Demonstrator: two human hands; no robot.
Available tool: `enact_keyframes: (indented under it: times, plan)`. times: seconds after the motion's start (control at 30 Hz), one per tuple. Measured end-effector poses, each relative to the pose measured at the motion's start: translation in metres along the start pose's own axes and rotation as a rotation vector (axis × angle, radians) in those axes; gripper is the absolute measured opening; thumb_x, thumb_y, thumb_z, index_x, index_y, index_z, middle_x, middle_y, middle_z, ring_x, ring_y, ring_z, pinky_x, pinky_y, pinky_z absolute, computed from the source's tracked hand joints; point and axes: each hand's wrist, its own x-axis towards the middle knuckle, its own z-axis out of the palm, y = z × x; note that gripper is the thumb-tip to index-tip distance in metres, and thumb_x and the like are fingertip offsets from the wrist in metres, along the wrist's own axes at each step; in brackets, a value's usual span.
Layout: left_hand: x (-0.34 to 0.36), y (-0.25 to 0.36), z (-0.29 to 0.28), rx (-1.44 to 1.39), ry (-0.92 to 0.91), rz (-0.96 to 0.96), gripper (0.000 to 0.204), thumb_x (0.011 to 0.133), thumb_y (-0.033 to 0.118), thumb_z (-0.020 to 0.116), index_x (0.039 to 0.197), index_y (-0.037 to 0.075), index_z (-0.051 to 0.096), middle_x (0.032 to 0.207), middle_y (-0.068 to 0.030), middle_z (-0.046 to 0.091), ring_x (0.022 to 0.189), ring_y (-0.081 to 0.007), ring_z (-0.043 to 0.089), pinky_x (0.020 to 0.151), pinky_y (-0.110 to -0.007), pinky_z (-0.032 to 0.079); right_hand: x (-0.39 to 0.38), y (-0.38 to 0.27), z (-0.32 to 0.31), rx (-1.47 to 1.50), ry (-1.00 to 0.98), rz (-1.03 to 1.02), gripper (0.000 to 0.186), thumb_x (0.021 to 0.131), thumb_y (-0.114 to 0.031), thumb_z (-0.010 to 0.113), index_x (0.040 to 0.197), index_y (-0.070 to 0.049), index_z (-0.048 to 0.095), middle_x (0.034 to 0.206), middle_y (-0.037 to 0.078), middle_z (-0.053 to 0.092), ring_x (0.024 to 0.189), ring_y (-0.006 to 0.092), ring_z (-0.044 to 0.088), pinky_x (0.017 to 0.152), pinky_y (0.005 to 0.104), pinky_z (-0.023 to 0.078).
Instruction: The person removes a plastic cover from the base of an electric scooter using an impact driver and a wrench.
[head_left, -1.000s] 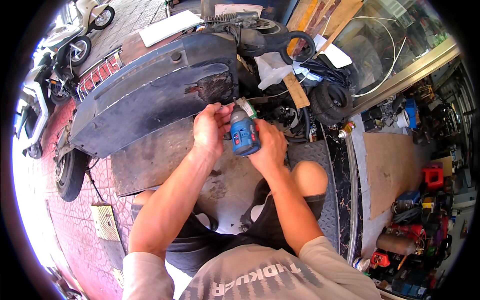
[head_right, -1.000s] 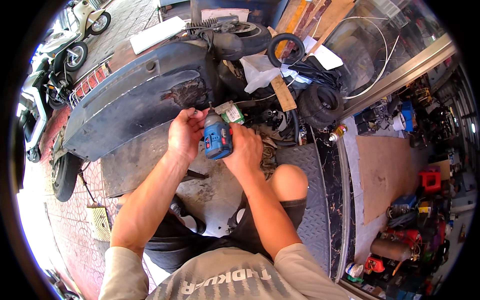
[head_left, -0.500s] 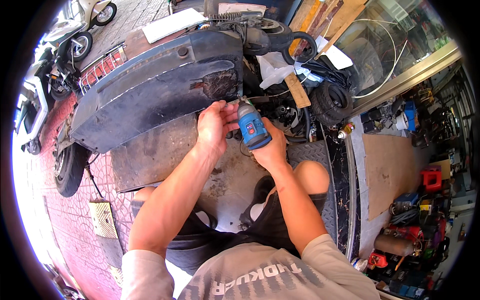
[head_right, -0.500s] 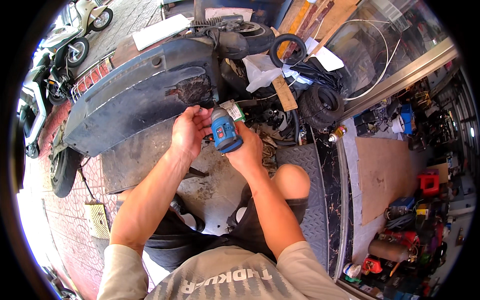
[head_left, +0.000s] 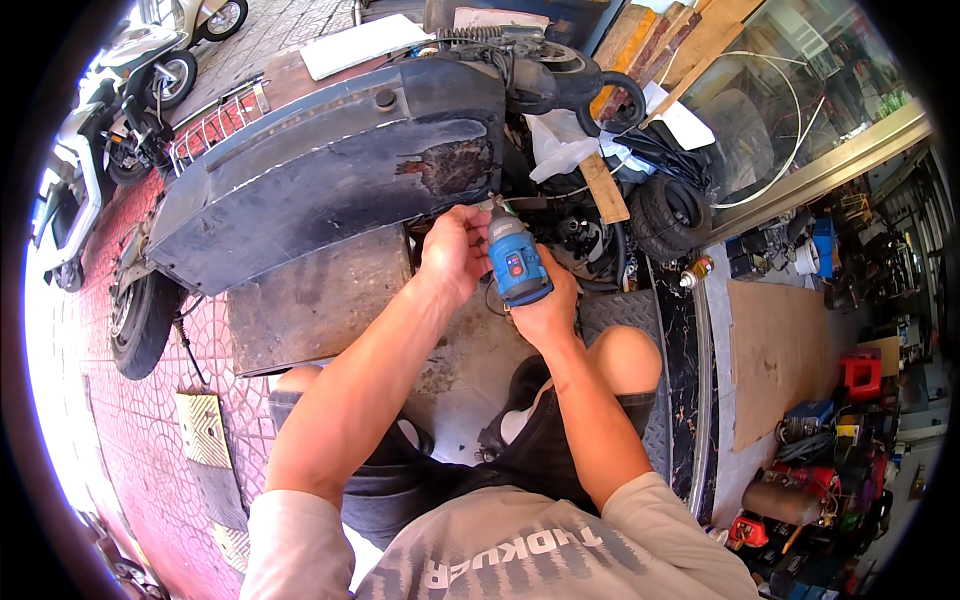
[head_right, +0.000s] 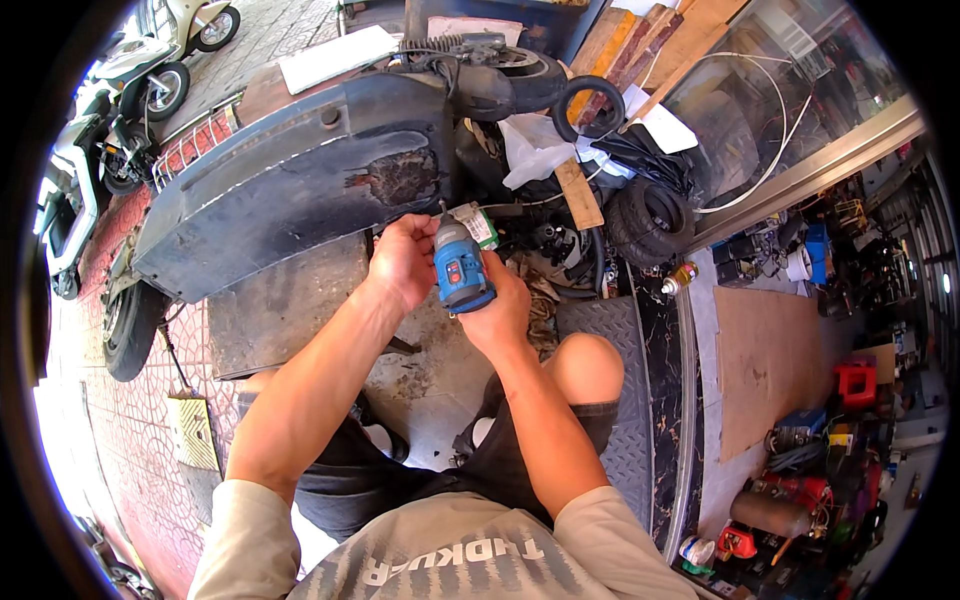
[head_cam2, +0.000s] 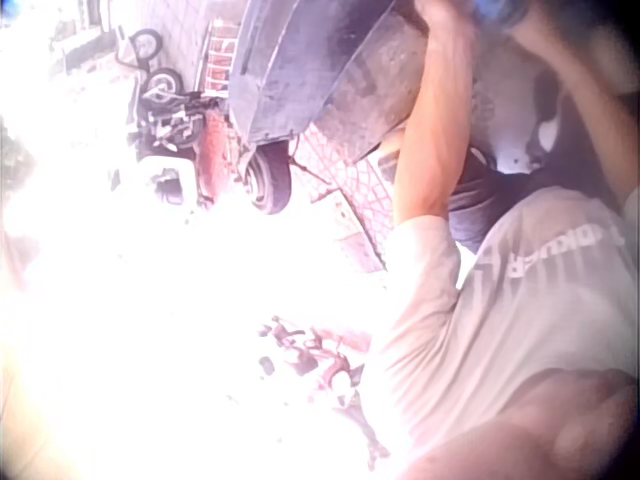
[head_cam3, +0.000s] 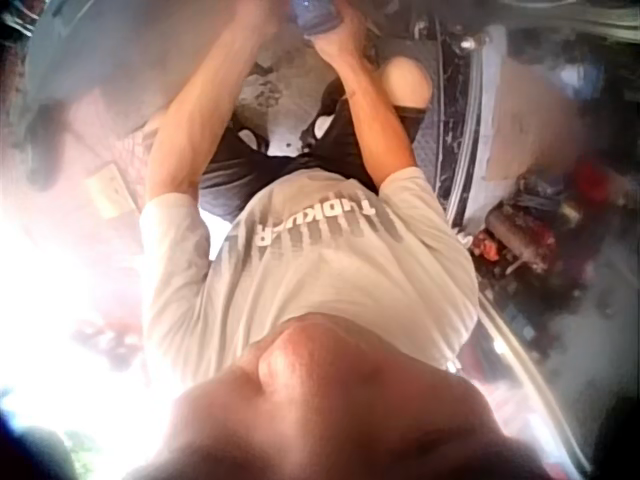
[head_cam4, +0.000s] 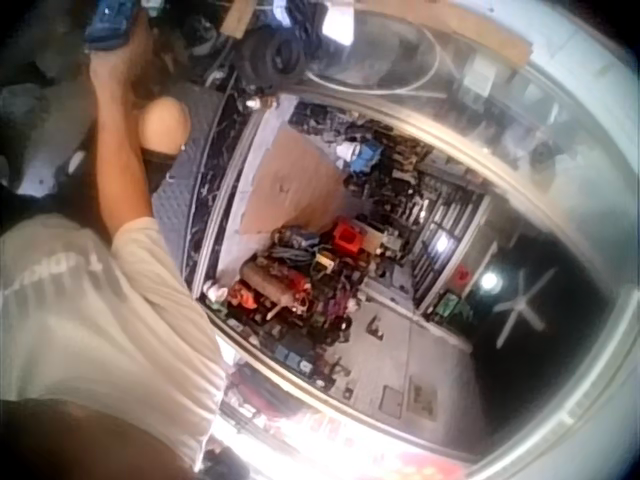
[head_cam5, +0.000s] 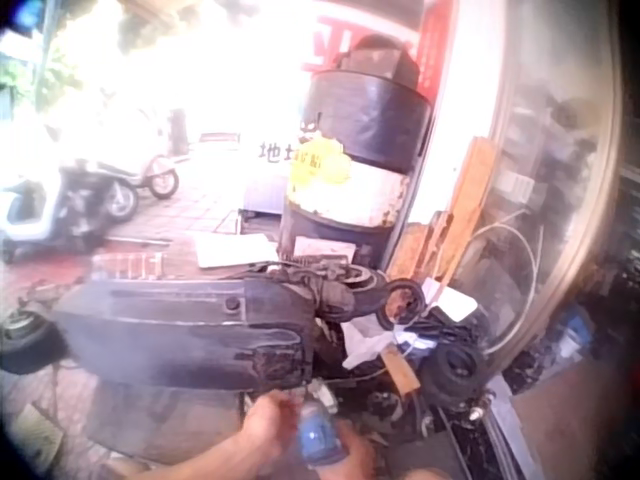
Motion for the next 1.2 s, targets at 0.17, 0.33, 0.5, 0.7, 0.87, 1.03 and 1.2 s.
enact_keyframes:
  times: [0.17,0.33,0.5,0.7,0.87,1.03,1.2]
  plan:
    - [0.007,0.0,0.006,-0.02,-0.031,-0.032,0.023,0.099,0.029,0.059,0.098,0.006,0.063,0.1,-0.0125,0.069,0.098,-0.028,0.064,0.091,-0.045,0.054,0.001,0.002,-0.003,0.017,-0.01,-0.001,0.026,0.081,-0.009,0.083,0.102,-0.004,0.069,0.085,0.012,0.075,0.077,0.0181,0.071,0.072,0.0346,0.055]
    - [0.007,0.006,0.013,-0.023,-0.039,-0.061,0.022,0.099,0.029,0.059,0.096,0.007,0.062,0.102,-0.0148,0.071,0.095,-0.0288,0.065,0.091,-0.047,0.055,0.001,0.005,-0.001,0.022,-0.016,0.041,0.029,0.08,-0.011,0.085,0.103,-0.004,0.07,0.086,0.011,0.075,0.078,0.0203,0.072,0.072,0.036,0.055]
    - [0.0,0.007,0.022,-0.05,-0.009,-0.052,0.023,0.1,0.026,0.057,0.099,0.005,0.064,0.102,-0.016,0.072,0.093,-0.0287,0.066,0.09,-0.047,0.056,-0.001,0.002,-0.005,-0.02,-0.051,0.04,0.034,0.08,-0.014,0.087,0.108,-0.005,0.071,0.089,0.011,0.076,0.08,0.0214,0.073,0.074,0.0363,0.056]
    - [-0.002,0.005,0.023,-0.111,-0.032,-0.025,0.021,0.102,0.02,0.055,0.106,0.002,0.066,0.1,-0.0154,0.073,0.093,-0.0275,0.067,0.09,-0.045,0.056,0.002,0.008,0.0,0.044,-0.044,0.063,0.035,0.08,-0.015,0.088,0.109,-0.005,0.071,0.09,0.011,0.076,0.081,0.0215,0.073,0.075,0.0368,0.056]
    - [-0.003,0.004,0.024,-0.11,-0.026,-0.015,0.02,0.103,0.019,0.056,0.105,0.001,0.066,0.099,-0.015,0.073,0.094,-0.0281,0.068,0.09,-0.045,0.057,0.002,0.006,-0.002,0.066,-0.037,0.064,0.04,0.076,-0.015,0.084,0.112,-0.006,0.069,0.088,0.016,0.075,0.082,0.0335,0.073,0.073,0.041,0.055]
    - [-0.002,0.003,0.021,-0.122,-0.034,0.004,0.021,0.103,0.018,0.056,0.107,0.001,0.066,0.1,-0.0154,0.072,0.094,-0.0282,0.068,0.09,-0.046,0.058,0.005,-0.002,-0.007,-0.081,0.001,-0.024,0.036,0.075,-0.016,0.082,0.107,-0.006,0.067,0.084,0.018,0.072,0.08,0.0403,0.071,0.07,0.0441,0.054]
    - [-0.006,0.003,0.024,-0.12,-0.006,0.014,0.02,0.103,0.017,0.054,0.102,0.002,0.067,0.095,-0.0122,0.072,0.088,-0.0245,0.069,0.083,-0.04,0.058,0.005,-0.008,-0.009,-0.061,0.006,-0.018,0.025,0.079,-0.011,0.078,0.1,-0.005,0.067,0.079,0.018,0.07,0.074,0.0382,0.07,0.068,0.0405,0.052]
